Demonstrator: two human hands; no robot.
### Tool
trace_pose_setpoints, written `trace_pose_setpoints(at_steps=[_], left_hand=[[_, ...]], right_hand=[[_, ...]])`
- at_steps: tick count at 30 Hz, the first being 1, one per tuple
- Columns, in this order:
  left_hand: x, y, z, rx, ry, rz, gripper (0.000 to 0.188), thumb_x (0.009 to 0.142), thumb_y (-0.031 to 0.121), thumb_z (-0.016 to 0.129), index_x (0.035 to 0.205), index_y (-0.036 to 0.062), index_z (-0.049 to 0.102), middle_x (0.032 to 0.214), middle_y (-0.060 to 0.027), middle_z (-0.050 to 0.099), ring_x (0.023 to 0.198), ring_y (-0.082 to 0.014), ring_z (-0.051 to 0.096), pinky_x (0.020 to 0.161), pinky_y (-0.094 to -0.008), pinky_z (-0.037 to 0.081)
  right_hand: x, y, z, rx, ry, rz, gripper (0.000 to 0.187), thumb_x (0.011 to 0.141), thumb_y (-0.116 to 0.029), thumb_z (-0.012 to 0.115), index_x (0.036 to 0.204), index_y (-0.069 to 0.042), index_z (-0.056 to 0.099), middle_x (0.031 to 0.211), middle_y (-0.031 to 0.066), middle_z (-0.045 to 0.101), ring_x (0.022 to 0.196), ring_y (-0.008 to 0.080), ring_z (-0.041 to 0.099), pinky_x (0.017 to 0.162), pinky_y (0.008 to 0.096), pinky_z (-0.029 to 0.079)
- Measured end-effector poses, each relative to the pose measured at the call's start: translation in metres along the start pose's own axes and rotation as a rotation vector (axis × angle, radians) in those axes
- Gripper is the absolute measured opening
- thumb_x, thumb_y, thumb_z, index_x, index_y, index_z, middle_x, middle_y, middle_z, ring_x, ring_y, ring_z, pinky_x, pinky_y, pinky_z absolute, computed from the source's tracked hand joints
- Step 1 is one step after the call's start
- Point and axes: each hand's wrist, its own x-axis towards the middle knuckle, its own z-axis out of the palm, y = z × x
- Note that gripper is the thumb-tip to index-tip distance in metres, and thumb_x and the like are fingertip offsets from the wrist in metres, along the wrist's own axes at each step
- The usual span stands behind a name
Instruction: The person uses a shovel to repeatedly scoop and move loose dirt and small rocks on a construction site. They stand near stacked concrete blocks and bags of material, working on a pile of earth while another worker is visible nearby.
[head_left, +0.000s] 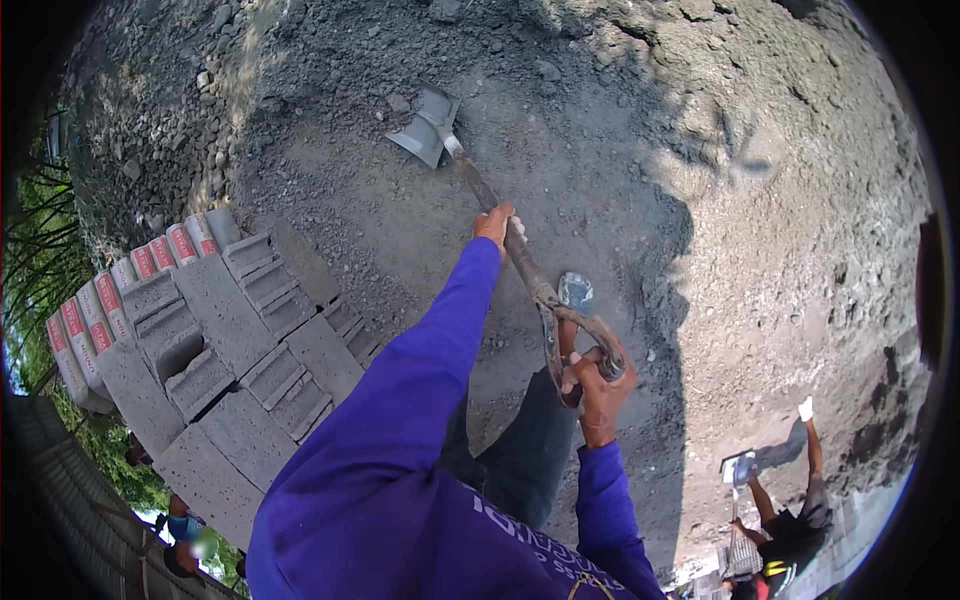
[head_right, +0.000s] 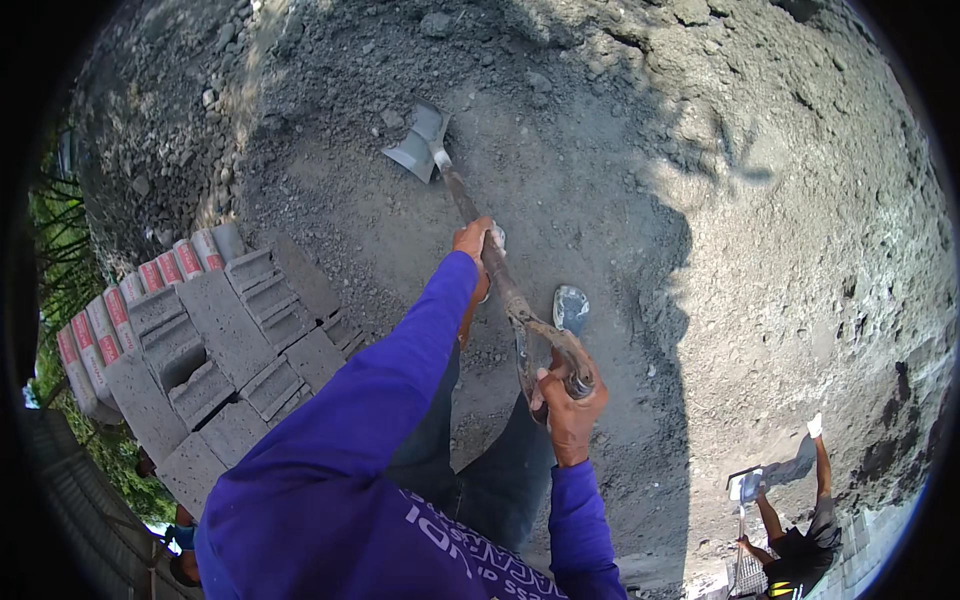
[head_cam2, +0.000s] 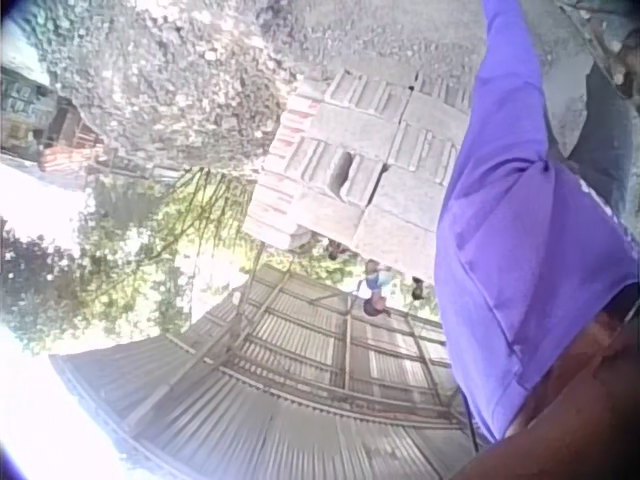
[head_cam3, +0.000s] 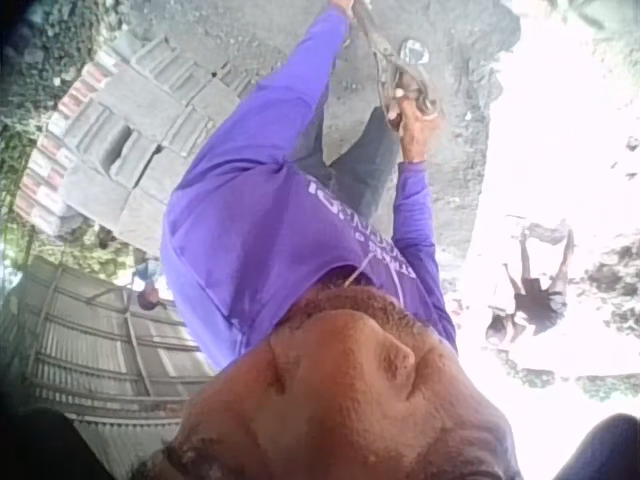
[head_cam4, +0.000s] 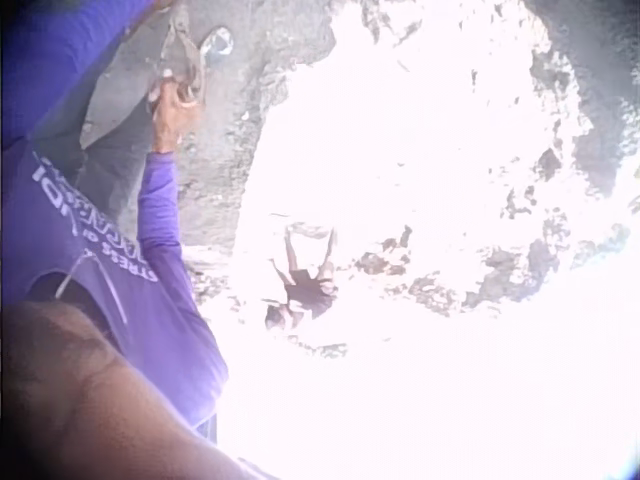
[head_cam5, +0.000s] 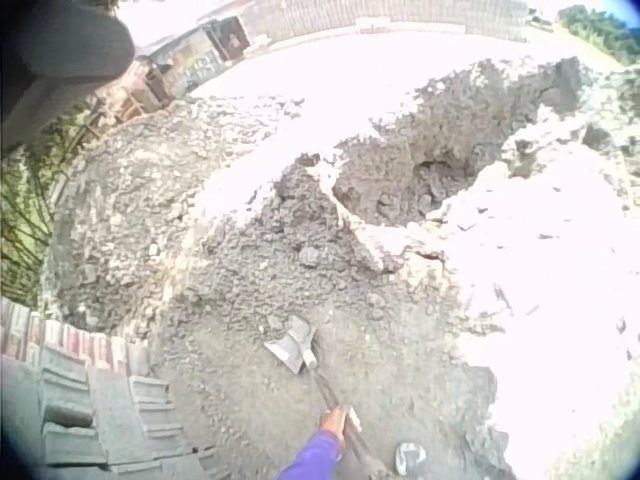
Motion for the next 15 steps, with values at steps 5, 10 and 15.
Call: trace_pose_setpoints(at_steps=[5, 10, 15], left_hand=[[-0.059, -0.011, 0.019, -0.192, -0.125, 0.041, 0.014, 0.086, 0.021, 0.066, 0.088, 0.0112, 0.057, 0.068, -0.0029, 0.058, 0.056, -0.0163, 0.056, 0.05, -0.031, 0.046], [-0.104, -0.059, 0.036, 0.424, 0.115, 0.106, 0.028, 0.083, 0.019, 0.069, 0.094, -0.0037, 0.058, 0.073, -0.0123, 0.063, 0.057, -0.0247, 0.064, 0.054, -0.0408, 0.055], [-0.059, -0.176, 0.011, 0.54, 0.201, 0.179, 0.034, 0.084, 0.023, 0.07, 0.098, -0.0057, 0.058, 0.074, -0.0135, 0.064, 0.059, -0.025, 0.065, 0.054, -0.0427, 0.056]], right_hand=[[-0.031, 0.027, -0.06, -0.3, -0.13, -0.302, 0.056, 0.083, -0.001, 0.068, 0.139, 0.0, 0.058, 0.092, 0.0092, 0.072, 0.068, 0.0139, 0.066, 0.068, 0.029, 0.054], [-0.084, 0.048, -0.096, 0.613, 0.169, 0.238, 0.027, 0.083, -0.005, 0.066, 0.108, 0.003, 0.067, 0.06, 0.0052, 0.056, 0.049, 0.0193, 0.057, 0.052, 0.0355, 0.049], [-0.101, 0.044, -0.111, 0.631, 0.275, 0.295, 0.007, 0.085, -0.004, 0.064, 0.089, 0.001, 0.062, 0.059, 0.0052, 0.053, 0.045, 0.0224, 0.054, 0.051, 0.0397, 0.05]])
